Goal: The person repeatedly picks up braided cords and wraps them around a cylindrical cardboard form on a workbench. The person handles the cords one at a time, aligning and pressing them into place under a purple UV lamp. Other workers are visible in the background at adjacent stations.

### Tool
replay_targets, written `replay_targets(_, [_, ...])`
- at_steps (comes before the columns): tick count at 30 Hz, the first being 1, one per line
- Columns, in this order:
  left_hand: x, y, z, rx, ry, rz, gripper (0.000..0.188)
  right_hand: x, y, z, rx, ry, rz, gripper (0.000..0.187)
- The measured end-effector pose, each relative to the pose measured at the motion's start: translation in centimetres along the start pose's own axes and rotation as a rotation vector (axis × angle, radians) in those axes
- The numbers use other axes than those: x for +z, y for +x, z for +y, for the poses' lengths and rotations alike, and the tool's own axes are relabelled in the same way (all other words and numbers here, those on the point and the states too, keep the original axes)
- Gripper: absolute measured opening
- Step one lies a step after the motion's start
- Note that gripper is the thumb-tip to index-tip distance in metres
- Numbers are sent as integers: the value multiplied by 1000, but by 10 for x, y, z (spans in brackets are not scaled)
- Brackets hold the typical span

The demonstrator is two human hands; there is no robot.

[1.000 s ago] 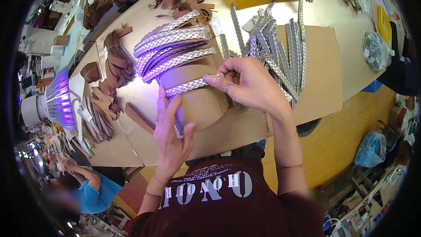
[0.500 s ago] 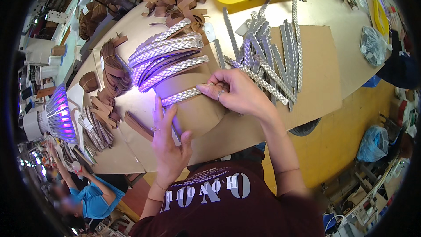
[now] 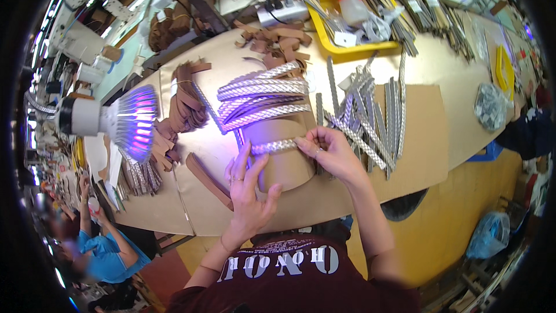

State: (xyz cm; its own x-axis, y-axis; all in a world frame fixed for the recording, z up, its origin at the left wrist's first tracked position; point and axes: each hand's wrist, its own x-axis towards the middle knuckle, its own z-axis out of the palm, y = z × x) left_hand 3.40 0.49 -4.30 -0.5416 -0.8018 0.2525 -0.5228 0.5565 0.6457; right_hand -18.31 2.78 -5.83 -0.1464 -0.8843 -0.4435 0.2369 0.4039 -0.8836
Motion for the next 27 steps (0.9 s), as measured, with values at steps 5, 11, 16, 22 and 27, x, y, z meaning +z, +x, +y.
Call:
replay_targets(5, [-9, -9, 5, 85, 153, 224, 55, -8, -5, -23, -76, 195, -170, 22])
replay_targets(11, [-7, 23, 1, 59, 189, 185, 74, -9, 16, -50, -210, 101, -28, 22])
replay_targets(16, [-4, 51, -6, -21, 93, -25, 79, -3, 34, -38, -259, -252, 295, 23])
replay_targets(22, [0, 42, -11, -7, 48, -10, 78, -9, 29, -12, -388, -345, 519, 29])
replay_targets(27, [-13, 13, -54, -192, 95, 370, 46, -17, 2, -10, -513, -277, 535, 25])
